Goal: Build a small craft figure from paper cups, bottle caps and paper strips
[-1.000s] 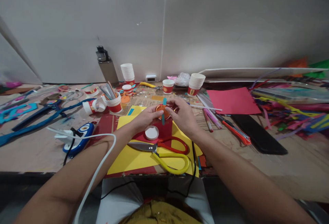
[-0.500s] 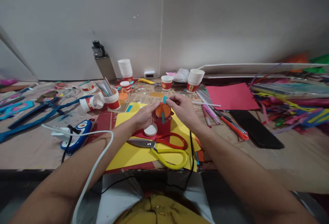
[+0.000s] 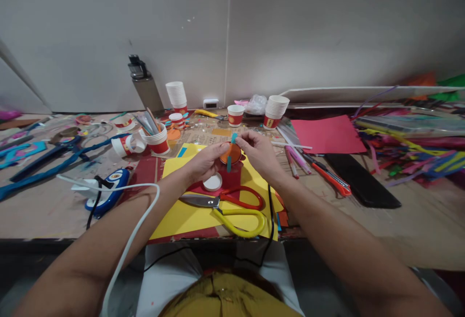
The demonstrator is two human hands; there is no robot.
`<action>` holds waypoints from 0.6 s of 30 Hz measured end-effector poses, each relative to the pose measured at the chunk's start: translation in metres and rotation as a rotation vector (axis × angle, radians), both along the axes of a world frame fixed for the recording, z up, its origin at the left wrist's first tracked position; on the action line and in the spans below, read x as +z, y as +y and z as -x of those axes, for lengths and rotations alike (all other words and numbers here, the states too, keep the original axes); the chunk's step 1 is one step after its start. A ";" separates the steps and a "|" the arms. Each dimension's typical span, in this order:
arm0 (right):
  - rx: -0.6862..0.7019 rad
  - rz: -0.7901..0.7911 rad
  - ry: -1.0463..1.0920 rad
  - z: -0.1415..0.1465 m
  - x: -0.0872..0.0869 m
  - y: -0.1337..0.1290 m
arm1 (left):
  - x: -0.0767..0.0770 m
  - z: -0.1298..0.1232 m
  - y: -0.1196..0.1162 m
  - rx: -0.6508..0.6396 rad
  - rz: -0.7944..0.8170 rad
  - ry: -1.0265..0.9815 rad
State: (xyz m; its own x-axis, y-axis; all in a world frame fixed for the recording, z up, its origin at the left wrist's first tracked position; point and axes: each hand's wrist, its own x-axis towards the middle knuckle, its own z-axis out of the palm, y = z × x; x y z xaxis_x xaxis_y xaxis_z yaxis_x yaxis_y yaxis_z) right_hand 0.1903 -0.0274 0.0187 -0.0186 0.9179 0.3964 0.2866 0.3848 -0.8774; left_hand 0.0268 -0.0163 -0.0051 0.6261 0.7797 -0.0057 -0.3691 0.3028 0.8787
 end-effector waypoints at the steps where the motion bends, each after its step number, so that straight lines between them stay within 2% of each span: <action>1: -0.003 0.001 -0.001 0.000 0.000 0.000 | 0.000 0.000 0.000 -0.003 -0.020 0.017; 18: -0.054 0.058 -0.006 0.002 0.000 -0.001 | 0.006 -0.003 -0.005 0.053 -0.006 0.075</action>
